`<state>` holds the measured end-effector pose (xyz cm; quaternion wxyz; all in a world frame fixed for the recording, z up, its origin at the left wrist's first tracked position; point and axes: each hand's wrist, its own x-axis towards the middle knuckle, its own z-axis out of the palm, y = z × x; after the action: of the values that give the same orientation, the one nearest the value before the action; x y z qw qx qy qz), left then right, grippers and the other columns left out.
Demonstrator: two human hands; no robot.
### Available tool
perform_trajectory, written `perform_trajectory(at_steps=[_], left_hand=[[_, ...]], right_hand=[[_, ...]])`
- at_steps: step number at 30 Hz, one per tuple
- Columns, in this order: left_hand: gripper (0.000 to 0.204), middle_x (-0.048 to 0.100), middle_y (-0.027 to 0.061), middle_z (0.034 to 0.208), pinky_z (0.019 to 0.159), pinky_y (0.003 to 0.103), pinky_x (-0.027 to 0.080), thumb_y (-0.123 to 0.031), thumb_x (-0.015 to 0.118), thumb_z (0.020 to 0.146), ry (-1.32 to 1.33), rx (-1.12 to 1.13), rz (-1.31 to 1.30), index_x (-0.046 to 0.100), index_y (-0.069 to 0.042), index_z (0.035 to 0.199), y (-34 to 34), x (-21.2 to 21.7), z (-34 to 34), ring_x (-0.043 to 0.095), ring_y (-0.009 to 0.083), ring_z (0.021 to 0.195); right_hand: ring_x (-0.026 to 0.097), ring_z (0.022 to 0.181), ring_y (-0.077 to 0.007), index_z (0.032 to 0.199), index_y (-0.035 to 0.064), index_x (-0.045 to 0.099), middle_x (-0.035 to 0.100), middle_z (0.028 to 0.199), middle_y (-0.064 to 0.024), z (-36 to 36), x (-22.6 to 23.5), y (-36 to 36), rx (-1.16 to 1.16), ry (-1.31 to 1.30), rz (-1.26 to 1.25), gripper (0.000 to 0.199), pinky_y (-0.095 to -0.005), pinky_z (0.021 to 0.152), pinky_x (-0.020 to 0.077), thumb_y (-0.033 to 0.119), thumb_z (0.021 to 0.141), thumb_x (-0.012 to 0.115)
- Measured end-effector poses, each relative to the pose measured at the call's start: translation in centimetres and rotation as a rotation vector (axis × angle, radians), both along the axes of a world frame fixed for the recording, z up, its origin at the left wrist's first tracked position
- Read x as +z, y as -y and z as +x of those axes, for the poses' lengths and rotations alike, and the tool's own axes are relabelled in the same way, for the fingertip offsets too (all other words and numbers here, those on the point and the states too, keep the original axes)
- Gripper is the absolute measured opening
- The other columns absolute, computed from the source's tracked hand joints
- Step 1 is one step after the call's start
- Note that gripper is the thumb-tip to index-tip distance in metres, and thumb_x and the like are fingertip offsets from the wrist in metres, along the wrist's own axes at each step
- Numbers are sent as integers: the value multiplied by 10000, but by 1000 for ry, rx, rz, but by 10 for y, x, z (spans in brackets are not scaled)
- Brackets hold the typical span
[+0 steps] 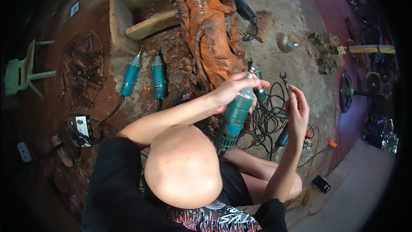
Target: The person uses a green rotary tool to carve details into a large piece of wood. They adjust the tool and continue carving different sections of the wood sculpture.
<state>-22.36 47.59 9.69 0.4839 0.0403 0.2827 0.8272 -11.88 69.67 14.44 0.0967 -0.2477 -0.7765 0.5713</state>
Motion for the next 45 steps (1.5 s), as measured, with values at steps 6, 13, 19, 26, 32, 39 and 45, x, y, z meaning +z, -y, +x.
perform_trajectory(at_steps=[6, 13, 19, 26, 32, 39, 45], left_hand=[[277, 735, 49, 1006, 854, 291, 557, -308, 731, 950, -34, 162, -90, 731, -56, 1066, -4, 10, 2, 694, 145, 938], [254, 603, 35, 824, 709, 327, 482, -310, 622, 1017, -508, 624, -401, 620, -59, 986, 28, 44, -1, 572, 115, 767], [237, 697, 66, 921, 708, 326, 560, -57, 516, 988, -568, 802, -518, 630, -23, 1193, 127, 45, -17, 699, 159, 802], [359, 755, 139, 1104, 992, 427, 550, 68, 393, 1004, -69, 1313, -1412, 582, -91, 1265, 495, -54, 51, 702, 228, 1072], [654, 717, 278, 1056, 700, 499, 621, 123, 575, 925, 272, 1508, -1475, 340, -99, 1493, 688, -119, 114, 759, 322, 802], [520, 665, 220, 1280, 944, 613, 577, -57, 730, 929, 285, 1450, -1652, 520, -97, 1403, 821, -151, 137, 658, 388, 1172], [457, 620, 193, 1415, 1064, 401, 511, -139, 712, 980, -923, 1182, -1931, 591, 10, 1395, 614, -68, 12, 599, 271, 1309]], right_hand=[[564, 864, -100, 1407, 101, 462, 602, 1128, -52, 1, -18, 103, -104, 6, -248, 425, -245, 681, 449, 228, 1047, 650], [636, 1140, -285, 1567, 130, 330, 540, 1409, -189, 31, 36, 201, 77, 103, -107, 622, -442, 966, 560, 341, 1050, 603], [646, 1172, -292, 1513, 97, 389, 564, 1409, -200, 83, 19, 247, 126, -61, -43, 546, -435, 982, 555, 312, 1044, 565], [662, 1090, -272, 1416, 71, 481, 615, 1326, -170, 105, -16, 226, 160, 115, -226, 526, -402, 926, 556, 304, 971, 636], [676, 1019, -255, 1334, 48, 561, 659, 1255, -144, 123, -53, 207, 85, 300, -544, 510, -374, 877, 556, 297, 910, 697], [692, 937, -235, 1237, 21, 653, 711, 1172, -114, 140, -41, 26, -179, -50, -832, 494, -340, 821, 557, 288, 837, 768], [621, 654, -186, 1490, -155, 361, 558, 1386, -376, 131, 36, 71, -191, -131, -654, 924, -268, 572, 514, 313, 784, 731]])
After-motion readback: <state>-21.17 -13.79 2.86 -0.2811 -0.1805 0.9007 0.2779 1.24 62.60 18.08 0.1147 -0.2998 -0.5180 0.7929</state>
